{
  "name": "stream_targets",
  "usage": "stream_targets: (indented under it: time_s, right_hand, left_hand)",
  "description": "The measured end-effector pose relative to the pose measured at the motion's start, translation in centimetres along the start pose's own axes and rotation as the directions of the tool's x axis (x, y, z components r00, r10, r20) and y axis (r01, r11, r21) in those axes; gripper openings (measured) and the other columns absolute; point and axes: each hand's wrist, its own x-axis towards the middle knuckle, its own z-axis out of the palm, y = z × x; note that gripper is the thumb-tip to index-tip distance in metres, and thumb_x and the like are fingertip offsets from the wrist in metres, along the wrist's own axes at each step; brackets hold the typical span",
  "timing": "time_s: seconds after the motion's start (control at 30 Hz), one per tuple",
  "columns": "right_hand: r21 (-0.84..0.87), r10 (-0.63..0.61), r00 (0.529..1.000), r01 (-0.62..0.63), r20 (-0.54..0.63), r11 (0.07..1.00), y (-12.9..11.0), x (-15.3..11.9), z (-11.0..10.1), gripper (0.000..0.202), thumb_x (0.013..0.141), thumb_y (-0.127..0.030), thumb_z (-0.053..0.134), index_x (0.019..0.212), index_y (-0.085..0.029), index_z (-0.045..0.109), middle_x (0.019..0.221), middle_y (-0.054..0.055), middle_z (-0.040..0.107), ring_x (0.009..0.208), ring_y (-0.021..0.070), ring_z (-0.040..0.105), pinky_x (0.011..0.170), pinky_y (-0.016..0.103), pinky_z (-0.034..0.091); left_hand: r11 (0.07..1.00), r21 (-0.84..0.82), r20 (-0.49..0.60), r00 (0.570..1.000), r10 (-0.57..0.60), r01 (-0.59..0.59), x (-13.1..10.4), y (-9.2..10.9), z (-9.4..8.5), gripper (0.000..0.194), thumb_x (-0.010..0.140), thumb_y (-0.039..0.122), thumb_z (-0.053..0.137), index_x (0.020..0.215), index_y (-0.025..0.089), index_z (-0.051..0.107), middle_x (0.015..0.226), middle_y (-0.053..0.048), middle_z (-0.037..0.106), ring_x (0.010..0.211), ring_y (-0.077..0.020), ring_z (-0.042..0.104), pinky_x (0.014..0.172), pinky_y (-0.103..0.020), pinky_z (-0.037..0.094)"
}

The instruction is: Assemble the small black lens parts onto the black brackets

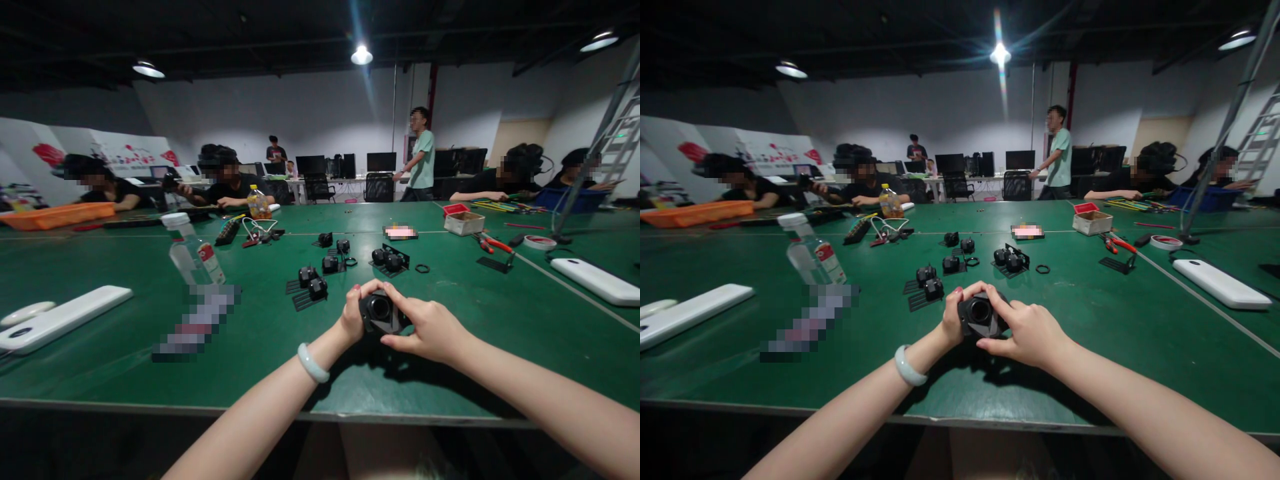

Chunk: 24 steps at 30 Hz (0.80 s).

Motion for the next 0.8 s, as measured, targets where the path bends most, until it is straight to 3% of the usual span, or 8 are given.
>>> stream_targets:
  time_s: [0.23, 0.43, 0.67, 0.8]
  right_hand:
    - [0.008, -0.012, 1.000, 0.012, -0.029, 1.000, 0.3, 0.0, -0.5, 0.075, 0.062, -0.050, 0.048, 0.125, -0.021, 0.019, 0.080, 0.006, 0.059, 0.068, 0.0170, 0.056, 0.058, 0.024, 0.040]
    - [0.056, 0.087, 0.991, -0.082, -0.103, 0.995, 2.1, 0.4, -0.9, 0.076, 0.060, -0.049, 0.050, 0.124, -0.018, 0.022, 0.087, 0.009, 0.058, 0.075, 0.0197, 0.055, 0.063, 0.028, 0.041]
    - [0.245, 0.127, 0.990, -0.110, -0.054, 0.963, 1.2, 0.4, -1.2, 0.072, 0.061, -0.045, 0.052, 0.122, -0.018, 0.024, 0.097, 0.009, 0.056, 0.085, 0.0199, 0.054, 0.069, 0.028, 0.040]
    - [0.316, 0.119, 0.992, -0.105, -0.027, 0.943, -0.2, 0.0, -1.2, 0.071, 0.061, -0.043, 0.053, 0.121, -0.020, 0.024, 0.096, 0.008, 0.056, 0.083, 0.0191, 0.054, 0.068, 0.028, 0.040]
  left_hand:
    - [0.997, 0.067, -0.041, 0.998, 0.039, -0.036, 0.0, 0.6, 0.2, 0.046, 0.069, 0.048, 0.023, 0.079, 0.011, 0.050, 0.073, -0.006, 0.054, 0.067, -0.0171, 0.048, 0.063, -0.028, 0.037]
    - [0.997, -0.007, -0.099, 0.992, 0.073, -0.074, 0.3, 2.5, -1.0, 0.047, 0.069, 0.048, 0.015, 0.080, 0.013, 0.045, 0.058, -0.004, 0.055, 0.052, -0.0177, 0.050, 0.051, -0.031, 0.038]
    - [0.942, 0.241, -0.275, 0.914, 0.298, -0.235, -0.1, 1.9, -0.6, 0.036, 0.070, 0.043, 0.025, 0.083, 0.016, 0.045, 0.066, -0.003, 0.054, 0.058, -0.0155, 0.050, 0.056, -0.027, 0.038]
    - [0.911, 0.318, -0.273, 0.895, 0.352, -0.261, -0.3, 1.6, 0.0, 0.037, 0.070, 0.044, 0.025, 0.084, 0.017, 0.045, 0.069, -0.002, 0.053, 0.061, -0.0158, 0.049, 0.058, -0.027, 0.037]
